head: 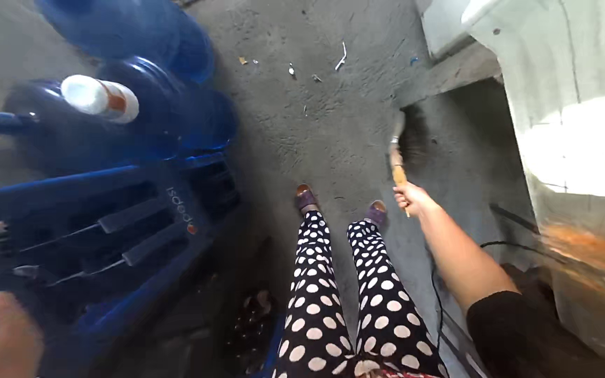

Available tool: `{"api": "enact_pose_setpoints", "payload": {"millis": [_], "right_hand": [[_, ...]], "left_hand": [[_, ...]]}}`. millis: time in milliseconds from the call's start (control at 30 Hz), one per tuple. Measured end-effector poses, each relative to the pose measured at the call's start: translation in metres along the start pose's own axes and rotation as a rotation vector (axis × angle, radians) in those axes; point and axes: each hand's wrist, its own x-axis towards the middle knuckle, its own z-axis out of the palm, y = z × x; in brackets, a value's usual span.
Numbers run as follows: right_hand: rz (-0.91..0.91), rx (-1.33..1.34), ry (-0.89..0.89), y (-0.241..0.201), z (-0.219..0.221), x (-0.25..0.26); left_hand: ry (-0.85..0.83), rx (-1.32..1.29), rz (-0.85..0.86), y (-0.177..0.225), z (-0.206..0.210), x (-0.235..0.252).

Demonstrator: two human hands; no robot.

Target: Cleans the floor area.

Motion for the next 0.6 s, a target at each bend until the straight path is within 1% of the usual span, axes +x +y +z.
{"api": "enact_pose_setpoints", "payload": {"millis": [67, 100, 167, 233, 267, 367, 433, 500, 567, 600], "right_hand": [[0.002, 0.075, -0.150, -0.020, 0.045, -0.012], [-0.003, 0.091, -0.200, -0.024, 0.064, -0.018], [-0.070, 0.014, -0.258, -0.010, 0.100, -0.037], [-0.106, -0.118, -0.312, 0.019, 0.131, -0.069], [-0.081, -0.167, -0.337, 0.038, 0.142, -0.089], [0.080, -0.343, -0.407, 0.087, 0.171, -0.139], [0.169, -0.532, -0.421, 0.107, 0.195, -0.143], [0.145, -0.817, -0.394, 0.112, 0.224, -0.124], [0.012, -1.093, -0.362, 0.083, 0.255, -0.101], [-0.068, -1.194, -0.344, 0.055, 0.269, -0.090]], "left_hand": [[-0.052, -0.031, -0.147, 0.001, 0.000, 0.020], [-0.064, 0.008, -0.217, 0.005, -0.003, 0.027], [-0.149, 0.048, -0.265, 0.019, -0.017, 0.040], [-0.187, -0.007, -0.186, 0.024, -0.026, 0.052], [-0.180, -0.040, -0.136, 0.020, -0.025, 0.057], [-0.120, -0.082, -0.077, 0.000, -0.010, 0.072], [-0.089, -0.113, -0.078, -0.001, -0.007, 0.072], [-0.110, -0.118, -0.126, 0.010, -0.013, 0.070], [-0.130, -0.102, -0.169, 0.016, -0.015, 0.073], [-0.135, -0.099, -0.186, 0.017, -0.016, 0.074]]}}
